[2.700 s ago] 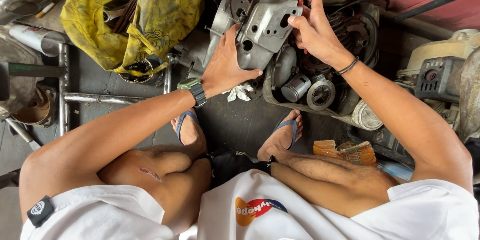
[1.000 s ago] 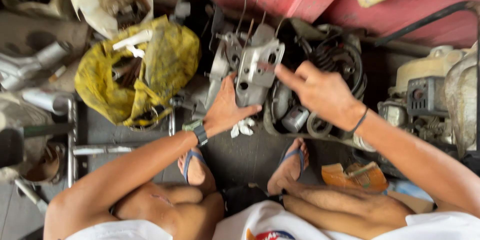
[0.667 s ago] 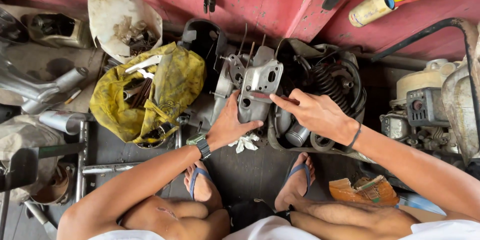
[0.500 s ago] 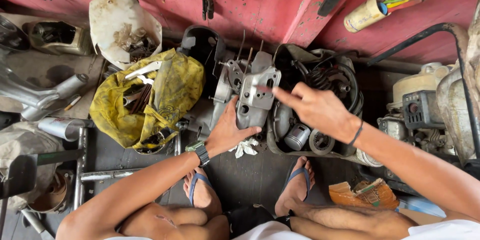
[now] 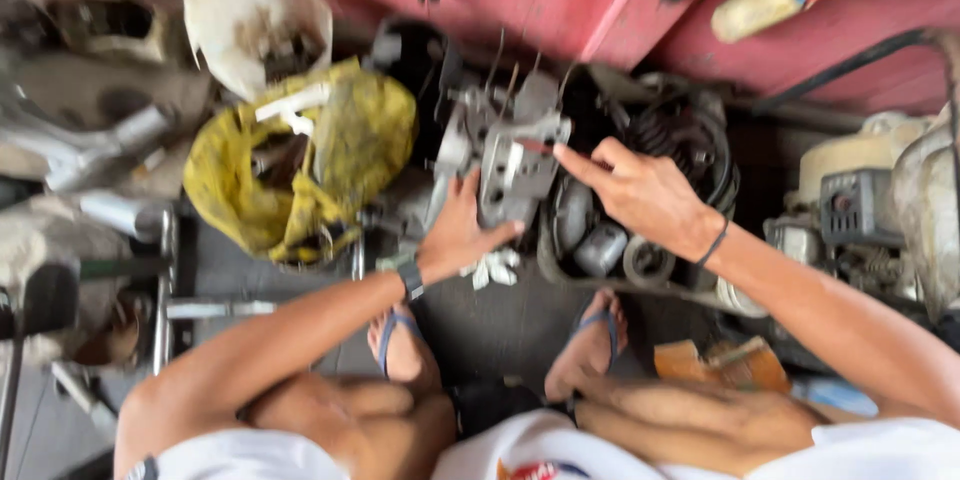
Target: Scraping old gasket material from a motorcycle engine casing using a hand tool
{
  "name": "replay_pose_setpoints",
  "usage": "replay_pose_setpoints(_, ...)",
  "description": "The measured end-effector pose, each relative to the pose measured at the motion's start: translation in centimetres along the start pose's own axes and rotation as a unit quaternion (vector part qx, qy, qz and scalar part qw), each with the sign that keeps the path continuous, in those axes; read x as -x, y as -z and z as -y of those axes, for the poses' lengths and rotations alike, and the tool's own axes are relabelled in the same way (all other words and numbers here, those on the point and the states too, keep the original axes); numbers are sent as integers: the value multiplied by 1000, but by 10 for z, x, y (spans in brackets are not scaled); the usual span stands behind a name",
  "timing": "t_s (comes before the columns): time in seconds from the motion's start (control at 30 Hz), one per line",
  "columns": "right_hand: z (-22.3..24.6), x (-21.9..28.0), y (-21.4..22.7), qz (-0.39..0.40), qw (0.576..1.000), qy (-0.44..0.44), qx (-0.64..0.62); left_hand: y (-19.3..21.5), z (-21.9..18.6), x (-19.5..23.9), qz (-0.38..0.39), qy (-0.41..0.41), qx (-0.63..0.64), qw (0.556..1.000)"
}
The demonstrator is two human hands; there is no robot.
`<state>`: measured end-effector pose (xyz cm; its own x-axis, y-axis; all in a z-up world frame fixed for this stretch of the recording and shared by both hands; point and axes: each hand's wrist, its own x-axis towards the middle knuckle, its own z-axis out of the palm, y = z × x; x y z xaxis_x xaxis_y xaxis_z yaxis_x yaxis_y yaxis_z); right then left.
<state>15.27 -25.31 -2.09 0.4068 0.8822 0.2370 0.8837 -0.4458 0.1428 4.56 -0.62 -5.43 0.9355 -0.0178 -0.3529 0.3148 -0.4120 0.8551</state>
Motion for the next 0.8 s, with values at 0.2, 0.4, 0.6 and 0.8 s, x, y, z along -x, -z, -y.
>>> replay_pose_setpoints(0.2, 3, 0, 3, 28, 999, 11, -37, -2, 4, 3, 8, 20, -13, 1000)
replay_pose_setpoints(0.4, 14, 4, 5, 30, 999, 26, -5, -10, 19, -3, 11, 22, -12, 1000)
replay_pose_setpoints(0.6, 12, 2, 15, 17, 999, 29, 34, -14, 13, 0, 9, -8, -2, 1000)
replay_pose_setpoints(0.8, 10, -10, 20, 11, 993, 38, 107, -15, 14, 1, 9, -9, 0, 1000)
